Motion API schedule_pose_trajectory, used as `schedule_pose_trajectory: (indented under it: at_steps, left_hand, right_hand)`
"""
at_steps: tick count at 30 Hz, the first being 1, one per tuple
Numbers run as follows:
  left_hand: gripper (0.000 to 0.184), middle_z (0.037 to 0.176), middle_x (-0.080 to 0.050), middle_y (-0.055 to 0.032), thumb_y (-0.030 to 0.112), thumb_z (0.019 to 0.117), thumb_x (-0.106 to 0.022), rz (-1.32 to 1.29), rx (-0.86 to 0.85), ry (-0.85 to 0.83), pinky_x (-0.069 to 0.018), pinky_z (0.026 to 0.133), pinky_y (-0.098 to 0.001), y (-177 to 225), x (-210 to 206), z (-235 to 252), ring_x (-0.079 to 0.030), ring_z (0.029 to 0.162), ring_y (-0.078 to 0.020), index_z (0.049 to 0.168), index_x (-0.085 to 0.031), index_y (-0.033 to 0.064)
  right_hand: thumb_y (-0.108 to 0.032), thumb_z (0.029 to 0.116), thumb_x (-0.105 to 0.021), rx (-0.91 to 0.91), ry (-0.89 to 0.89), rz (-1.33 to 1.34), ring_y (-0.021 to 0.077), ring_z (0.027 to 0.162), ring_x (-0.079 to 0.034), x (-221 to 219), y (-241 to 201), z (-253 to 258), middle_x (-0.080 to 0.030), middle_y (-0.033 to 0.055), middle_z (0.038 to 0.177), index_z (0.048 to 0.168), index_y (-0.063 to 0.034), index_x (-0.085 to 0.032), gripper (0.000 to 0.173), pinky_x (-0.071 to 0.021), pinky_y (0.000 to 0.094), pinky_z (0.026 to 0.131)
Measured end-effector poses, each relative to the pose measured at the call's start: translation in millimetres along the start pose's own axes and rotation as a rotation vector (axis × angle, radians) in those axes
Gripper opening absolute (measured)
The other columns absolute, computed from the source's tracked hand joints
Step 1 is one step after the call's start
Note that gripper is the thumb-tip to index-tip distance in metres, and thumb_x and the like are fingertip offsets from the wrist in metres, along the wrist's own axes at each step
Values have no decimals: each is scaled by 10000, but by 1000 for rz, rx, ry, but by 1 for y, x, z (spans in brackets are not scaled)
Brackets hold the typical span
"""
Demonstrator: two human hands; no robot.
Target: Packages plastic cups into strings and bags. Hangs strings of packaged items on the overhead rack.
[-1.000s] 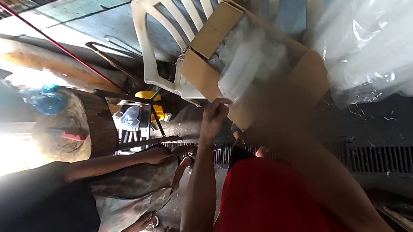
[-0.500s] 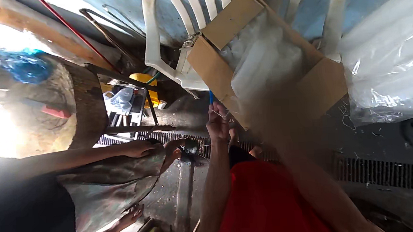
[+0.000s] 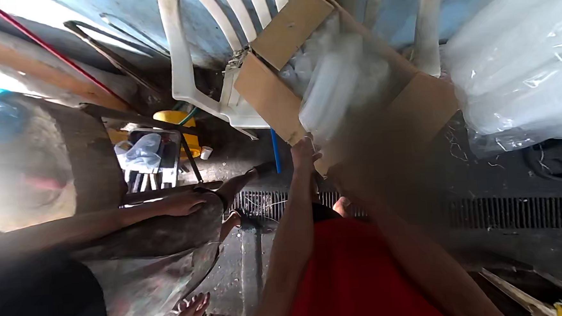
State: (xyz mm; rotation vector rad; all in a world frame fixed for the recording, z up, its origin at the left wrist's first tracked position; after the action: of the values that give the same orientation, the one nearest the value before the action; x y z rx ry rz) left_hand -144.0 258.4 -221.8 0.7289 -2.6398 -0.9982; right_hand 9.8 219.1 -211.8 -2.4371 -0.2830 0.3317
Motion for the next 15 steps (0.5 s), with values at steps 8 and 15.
schedule_pose_trajectory:
  at_steps: [8, 15]
  left_hand:
    - [238, 893, -622, -46, 259, 1077, -487, -136, 162, -131, -576, 672, -309, -1, 2, 23, -631, 718, -140, 1196, -557, 65]
    - [244, 1027, -653, -112, 192, 1055, -503, -211, 222, -141, -604, 795, -383, 2, 6, 23, -682, 872, -216, 1239, -549, 39]
  right_hand:
    - [-193, 1057, -533, -1, 117, 205, 64, 421, -360, 42, -7, -12, -420, -44, 587, 960, -32, -639, 216, -364, 218, 408]
    - [-202, 1033, -577, 18, 139, 281, 58, 402, -354, 64, 3, -11, -411, -52, 558, 927, -49, -663, 205, -339, 208, 384]
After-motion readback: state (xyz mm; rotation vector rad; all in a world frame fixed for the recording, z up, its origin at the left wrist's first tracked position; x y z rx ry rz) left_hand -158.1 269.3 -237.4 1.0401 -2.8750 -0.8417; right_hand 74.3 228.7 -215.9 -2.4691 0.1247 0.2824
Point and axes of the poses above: each hand's wrist, its own z-axis towards the middle knuckle, its own x-axis out of the back of the hand, y = z × x, the point moved 6 cm from there along z, towards the middle knuckle
